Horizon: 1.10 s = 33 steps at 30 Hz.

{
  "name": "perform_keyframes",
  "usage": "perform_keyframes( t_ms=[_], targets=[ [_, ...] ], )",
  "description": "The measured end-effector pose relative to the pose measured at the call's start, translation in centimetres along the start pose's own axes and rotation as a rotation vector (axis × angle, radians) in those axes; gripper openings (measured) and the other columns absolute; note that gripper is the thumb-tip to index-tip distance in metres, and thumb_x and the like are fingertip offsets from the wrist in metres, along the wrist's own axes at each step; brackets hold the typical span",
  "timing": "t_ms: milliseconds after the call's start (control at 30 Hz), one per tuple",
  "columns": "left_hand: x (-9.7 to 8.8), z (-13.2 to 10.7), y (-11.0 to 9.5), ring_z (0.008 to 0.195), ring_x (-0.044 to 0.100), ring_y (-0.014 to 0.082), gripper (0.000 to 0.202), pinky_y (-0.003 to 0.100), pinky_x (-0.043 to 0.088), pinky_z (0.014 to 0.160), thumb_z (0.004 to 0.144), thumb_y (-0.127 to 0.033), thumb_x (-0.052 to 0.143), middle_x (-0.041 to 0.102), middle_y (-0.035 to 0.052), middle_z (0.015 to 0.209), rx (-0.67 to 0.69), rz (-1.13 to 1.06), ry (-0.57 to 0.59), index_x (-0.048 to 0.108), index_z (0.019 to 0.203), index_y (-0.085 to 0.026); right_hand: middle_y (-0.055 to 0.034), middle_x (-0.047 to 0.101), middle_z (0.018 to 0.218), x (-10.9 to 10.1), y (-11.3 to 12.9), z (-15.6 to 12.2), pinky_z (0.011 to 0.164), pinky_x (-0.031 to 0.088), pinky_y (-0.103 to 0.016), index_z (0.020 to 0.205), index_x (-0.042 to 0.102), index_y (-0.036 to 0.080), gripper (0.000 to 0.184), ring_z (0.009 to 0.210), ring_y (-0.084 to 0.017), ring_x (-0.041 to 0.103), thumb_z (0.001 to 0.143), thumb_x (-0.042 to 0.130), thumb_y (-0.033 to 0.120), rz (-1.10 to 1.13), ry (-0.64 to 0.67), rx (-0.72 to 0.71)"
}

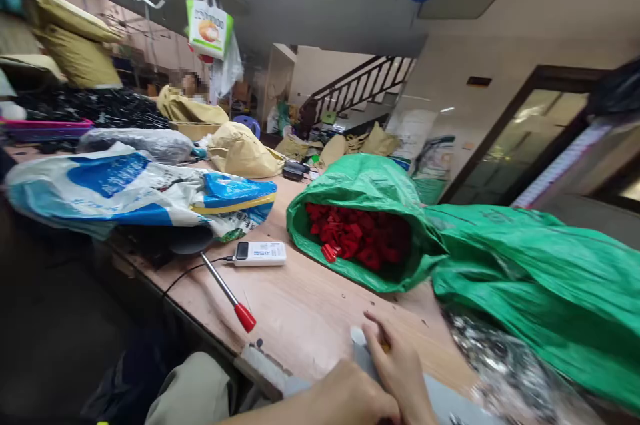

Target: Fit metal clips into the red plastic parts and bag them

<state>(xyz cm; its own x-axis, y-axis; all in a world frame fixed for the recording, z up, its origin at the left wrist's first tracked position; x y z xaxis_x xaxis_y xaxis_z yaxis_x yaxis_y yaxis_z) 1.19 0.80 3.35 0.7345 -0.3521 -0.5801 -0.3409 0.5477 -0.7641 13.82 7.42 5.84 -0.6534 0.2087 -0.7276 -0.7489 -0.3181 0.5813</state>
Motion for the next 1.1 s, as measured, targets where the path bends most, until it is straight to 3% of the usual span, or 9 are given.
perform_keyframes(
  t_ms=[100,267,367,467,600,700,800,967,1100],
  targets=[
    [-0.1,0.3,-0.2,0.086,0.074,0.0294,0.03,0.036,0.051,0.073,0.084,-0.044,0.068,0.08,0.0097,0.089,0.022,0.215,0.031,0.078,0.101,-0.022,-0.0061,0.069,0.071,1.5,3.3,3.7,0.067,0.052,-0.032,0.107,0.072,0.012,0.047,0.071,-0.024,0.068,0.092,0.045,0.048,-0.24,0.153,-0.026],
    [-0.1,0.5,-0.1,0.081,0.074,0.027,0.03,0.033,0.047,0.064,0.085,-0.047,0.069,0.079,0.0077,0.081,0.019,0.244,0.009,0.079,0.099,-0.023,-0.0129,0.074,0.106,5.0,7.2,11.9,0.078,0.047,-0.029,0.102,0.072,0.017,0.028,0.1,-0.028,0.068,0.086,0.066,0.04,-0.429,0.171,0.021],
    [0.4,0.7,0.4,0.077,0.073,0.0273,0.028,0.034,0.043,0.059,0.083,-0.048,0.068,0.077,0.0073,0.076,0.032,0.219,-0.049,0.078,0.094,-0.024,-0.0145,0.07,0.113,7.1,8.1,15.2,0.08,0.046,-0.032,0.103,0.071,0.018,0.031,0.105,-0.03,0.066,0.085,0.069,0.043,-0.51,0.175,0.058],
    [0.7,0.7,0.8,0.078,0.072,0.0293,0.026,0.036,0.04,0.057,0.085,-0.045,0.064,0.078,0.0093,0.08,0.055,0.232,-0.084,0.077,0.089,-0.023,-0.0148,0.066,0.118,8.6,7.7,16.3,0.082,0.047,-0.034,0.107,0.069,0.017,0.035,0.104,-0.028,0.066,0.083,0.073,0.041,-0.536,0.204,0.09],
    [0.4,0.6,0.8,0.074,0.071,0.0289,0.027,0.036,0.04,0.057,0.084,-0.044,0.063,0.077,0.0101,0.078,0.038,0.247,-0.066,0.077,0.088,-0.022,-0.0095,0.064,0.115,8.9,5.5,16.0,0.084,0.052,-0.038,0.116,0.063,0.015,0.035,0.095,-0.021,0.064,0.091,0.068,0.04,-0.498,0.233,0.097],
    [0.3,0.7,0.7,0.071,0.07,0.026,0.025,0.034,0.043,0.06,0.083,-0.044,0.067,0.076,0.0083,0.074,0.022,0.212,-0.054,0.078,0.091,-0.023,-0.0027,0.065,0.093,7.8,3.8,15.3,0.076,0.053,-0.034,0.1,0.064,0.015,0.023,0.08,-0.016,0.062,0.094,0.065,0.037,-0.432,0.276,0.084],
    [0.3,0.8,0.6,0.071,0.069,0.0254,0.023,0.034,0.045,0.065,0.082,-0.043,0.069,0.074,0.0082,0.072,0.014,0.173,-0.071,0.078,0.087,-0.022,0.0022,0.06,0.076,6.1,2.8,13.9,0.067,0.048,-0.028,0.086,0.061,0.015,0.016,0.069,-0.014,0.057,0.088,0.07,0.029,-0.346,0.28,0.07],
    [-1.3,0.2,0.9,0.071,0.065,0.0246,0.022,0.034,0.046,0.072,0.086,-0.041,0.064,0.07,0.0078,0.075,-0.099,0.057,-0.284,0.073,0.083,-0.021,0.0029,0.059,0.067,2.3,1.8,8.6,0.059,0.04,-0.024,0.077,0.059,0.017,0.008,0.063,-0.014,0.054,0.077,0.065,0.022,-0.155,0.254,0.06],
    [-4.2,-0.3,1.2,0.086,0.063,0.026,0.016,0.037,0.047,0.084,0.091,-0.031,0.056,0.066,0.0083,0.087,-0.214,-0.003,-0.471,0.067,0.088,-0.02,-0.0012,0.066,0.073,-1.0,0.9,3.3,0.061,0.046,-0.026,0.083,0.068,0.016,0.023,0.066,-0.017,0.059,0.076,0.067,0.037,-0.026,0.248,0.035]
  ],
)
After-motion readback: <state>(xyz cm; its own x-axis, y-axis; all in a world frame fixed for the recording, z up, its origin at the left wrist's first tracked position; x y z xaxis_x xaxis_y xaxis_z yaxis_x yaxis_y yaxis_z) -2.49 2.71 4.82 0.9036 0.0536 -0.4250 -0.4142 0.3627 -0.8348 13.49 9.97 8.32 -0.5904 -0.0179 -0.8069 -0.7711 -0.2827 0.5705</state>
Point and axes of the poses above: each hand's wrist, its own z-axis towards the middle knuckle, its own x-axis out of the palm, y = z × x, the point moved 2 cm from there along z, towards the middle knuckle
